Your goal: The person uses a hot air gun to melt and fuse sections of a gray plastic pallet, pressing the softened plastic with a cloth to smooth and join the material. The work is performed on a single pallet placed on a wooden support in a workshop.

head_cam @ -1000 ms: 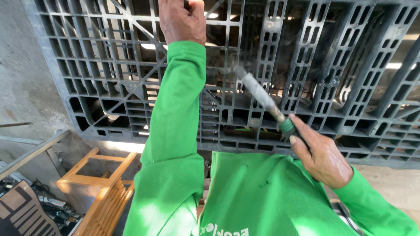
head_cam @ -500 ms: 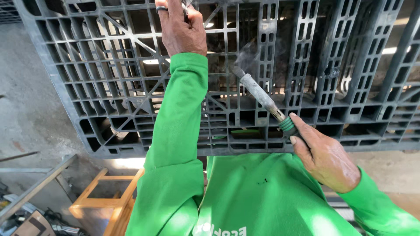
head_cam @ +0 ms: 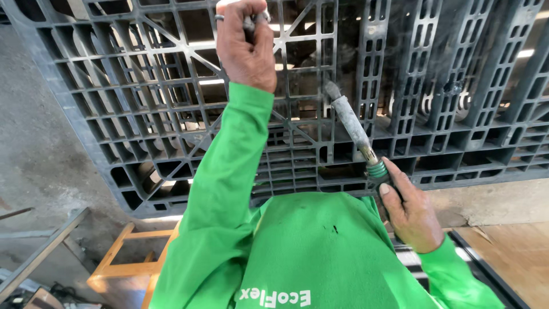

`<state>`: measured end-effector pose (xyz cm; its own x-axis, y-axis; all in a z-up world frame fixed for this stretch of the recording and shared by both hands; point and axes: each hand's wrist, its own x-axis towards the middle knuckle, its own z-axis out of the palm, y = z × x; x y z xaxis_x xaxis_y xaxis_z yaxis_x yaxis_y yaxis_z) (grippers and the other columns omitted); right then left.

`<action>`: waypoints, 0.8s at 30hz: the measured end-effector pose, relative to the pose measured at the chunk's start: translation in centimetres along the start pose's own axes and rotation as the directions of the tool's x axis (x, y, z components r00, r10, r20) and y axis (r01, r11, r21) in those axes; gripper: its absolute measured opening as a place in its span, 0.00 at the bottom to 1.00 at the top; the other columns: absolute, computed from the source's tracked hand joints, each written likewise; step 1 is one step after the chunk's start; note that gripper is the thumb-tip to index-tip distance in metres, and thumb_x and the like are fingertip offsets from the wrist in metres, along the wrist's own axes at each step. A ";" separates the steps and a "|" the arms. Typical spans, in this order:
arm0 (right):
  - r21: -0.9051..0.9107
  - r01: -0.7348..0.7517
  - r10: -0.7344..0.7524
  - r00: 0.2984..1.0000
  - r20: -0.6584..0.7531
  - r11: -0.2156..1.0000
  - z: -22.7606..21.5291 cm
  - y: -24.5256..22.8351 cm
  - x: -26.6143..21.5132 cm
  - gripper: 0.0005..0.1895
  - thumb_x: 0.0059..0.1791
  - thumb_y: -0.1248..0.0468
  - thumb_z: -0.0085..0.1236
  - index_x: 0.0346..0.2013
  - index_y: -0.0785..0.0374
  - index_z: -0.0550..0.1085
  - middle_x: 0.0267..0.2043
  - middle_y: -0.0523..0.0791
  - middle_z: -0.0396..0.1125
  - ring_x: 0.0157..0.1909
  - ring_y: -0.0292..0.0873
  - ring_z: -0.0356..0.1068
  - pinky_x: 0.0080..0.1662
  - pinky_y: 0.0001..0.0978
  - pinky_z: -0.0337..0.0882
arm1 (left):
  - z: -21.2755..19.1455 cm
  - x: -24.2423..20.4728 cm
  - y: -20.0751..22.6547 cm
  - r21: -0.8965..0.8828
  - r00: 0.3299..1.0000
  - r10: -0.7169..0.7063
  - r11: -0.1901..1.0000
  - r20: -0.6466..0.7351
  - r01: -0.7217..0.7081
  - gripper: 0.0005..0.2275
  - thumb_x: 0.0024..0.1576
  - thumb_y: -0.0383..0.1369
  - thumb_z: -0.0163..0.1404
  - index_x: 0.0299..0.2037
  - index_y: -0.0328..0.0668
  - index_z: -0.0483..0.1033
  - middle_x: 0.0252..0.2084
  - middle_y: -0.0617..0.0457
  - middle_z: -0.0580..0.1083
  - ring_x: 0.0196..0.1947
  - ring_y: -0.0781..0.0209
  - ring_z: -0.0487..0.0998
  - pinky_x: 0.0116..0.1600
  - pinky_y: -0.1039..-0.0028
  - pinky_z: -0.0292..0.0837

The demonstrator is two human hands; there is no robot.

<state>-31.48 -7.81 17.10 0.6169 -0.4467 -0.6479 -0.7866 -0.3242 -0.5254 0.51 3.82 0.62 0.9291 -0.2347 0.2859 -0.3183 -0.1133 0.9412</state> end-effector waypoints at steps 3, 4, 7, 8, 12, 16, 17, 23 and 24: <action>0.104 0.064 -0.059 0.997 -0.053 0.992 1.8 1.1 -0.4 0.25 0.55 0.63 0.47 0.69 0.63 0.65 0.33 0.47 0.70 0.31 0.40 0.67 0.38 0.31 0.69 | -2.3 -0.6 2.1 -0.056 0.990 0.029 0.998 0.137 -0.022 0.10 0.62 0.18 0.46 0.46 0.45 0.71 0.41 0.55 0.69 0.37 0.67 0.72 0.41 0.75 0.73; 0.144 0.106 -0.097 0.993 -0.072 0.984 2.2 1.4 -0.3 0.25 0.56 0.64 0.46 0.68 0.65 0.65 0.36 0.46 0.71 0.35 0.38 0.68 0.41 0.30 0.69 | -2.9 -1.1 3.1 -0.054 0.982 0.032 0.998 0.184 -0.022 0.10 0.60 0.18 0.45 0.45 0.46 0.70 0.40 0.56 0.69 0.36 0.67 0.71 0.40 0.75 0.72; 0.249 0.210 -0.193 0.977 -0.092 0.945 2.7 2.7 -0.6 0.25 0.57 0.65 0.45 0.70 0.67 0.63 0.44 0.45 0.71 0.38 0.36 0.66 0.45 0.27 0.68 | -4.2 -4.1 6.7 0.192 0.880 -0.274 0.958 0.388 0.213 0.07 0.61 0.20 0.47 0.45 0.42 0.73 0.43 0.51 0.67 0.34 0.61 0.70 0.36 0.70 0.70; 0.401 0.053 -0.051 0.999 -0.016 0.914 2.7 3.1 -0.5 0.26 0.57 0.64 0.45 0.71 0.66 0.63 0.39 0.45 0.70 0.34 0.35 0.64 0.39 0.27 0.66 | -4.2 -5.0 7.8 0.253 0.860 -0.281 0.950 0.426 0.185 0.08 0.60 0.20 0.48 0.46 0.41 0.75 0.45 0.49 0.68 0.35 0.59 0.71 0.39 0.68 0.70; 0.685 -0.324 0.177 0.944 0.278 0.652 1.6 4.0 0.3 0.30 0.54 0.61 0.42 0.72 0.64 0.61 0.29 0.46 0.67 0.23 0.35 0.61 0.26 0.25 0.64 | -2.3 -6.9 8.9 0.434 0.890 -0.066 0.887 0.450 -0.154 0.14 0.54 0.22 0.52 0.50 0.44 0.78 0.51 0.47 0.70 0.50 0.48 0.72 0.55 0.59 0.69; 0.752 -0.519 0.160 0.851 0.501 0.406 -0.4 4.3 1.8 0.32 0.53 0.57 0.38 0.72 0.62 0.58 0.27 0.48 0.65 0.15 0.38 0.60 0.17 0.28 0.60 | -0.8 -7.9 8.1 0.467 0.932 -0.051 0.874 0.358 -0.132 0.13 0.58 0.21 0.53 0.52 0.44 0.79 0.54 0.48 0.70 0.52 0.52 0.71 0.60 0.60 0.67; 0.751 -0.531 0.130 0.840 0.527 0.392 -0.9 4.4 2.2 0.32 0.53 0.56 0.38 0.71 0.63 0.58 0.26 0.48 0.65 0.14 0.38 0.59 0.16 0.28 0.60 | -0.6 -8.2 7.9 0.477 0.938 -0.060 0.871 0.342 -0.118 0.12 0.59 0.21 0.53 0.51 0.44 0.79 0.54 0.49 0.70 0.52 0.53 0.71 0.58 0.61 0.67; 0.720 -0.604 0.036 0.774 0.632 0.342 -3.0 4.9 4.0 0.31 0.53 0.55 0.38 0.70 0.64 0.59 0.24 0.48 0.63 0.13 0.38 0.58 0.15 0.28 0.60 | 0.2 -8.9 7.3 0.511 0.943 -0.066 0.852 0.327 -0.118 0.10 0.60 0.21 0.54 0.49 0.43 0.79 0.54 0.47 0.69 0.53 0.51 0.70 0.57 0.64 0.69; 0.699 -0.621 0.056 0.761 0.647 0.355 -3.2 5.0 4.2 0.31 0.53 0.54 0.38 0.70 0.62 0.59 0.24 0.47 0.63 0.13 0.38 0.58 0.15 0.28 0.60 | 0.3 -8.8 7.3 0.515 0.942 -0.054 0.847 0.330 -0.132 0.10 0.60 0.21 0.54 0.49 0.43 0.79 0.55 0.47 0.68 0.54 0.51 0.70 0.57 0.64 0.69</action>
<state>-32.90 -13.97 13.59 0.4415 0.1815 -0.8787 -0.6449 0.7451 -0.1701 -10.05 4.73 4.87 0.8304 -0.5338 0.1594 -0.4895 -0.5625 0.6663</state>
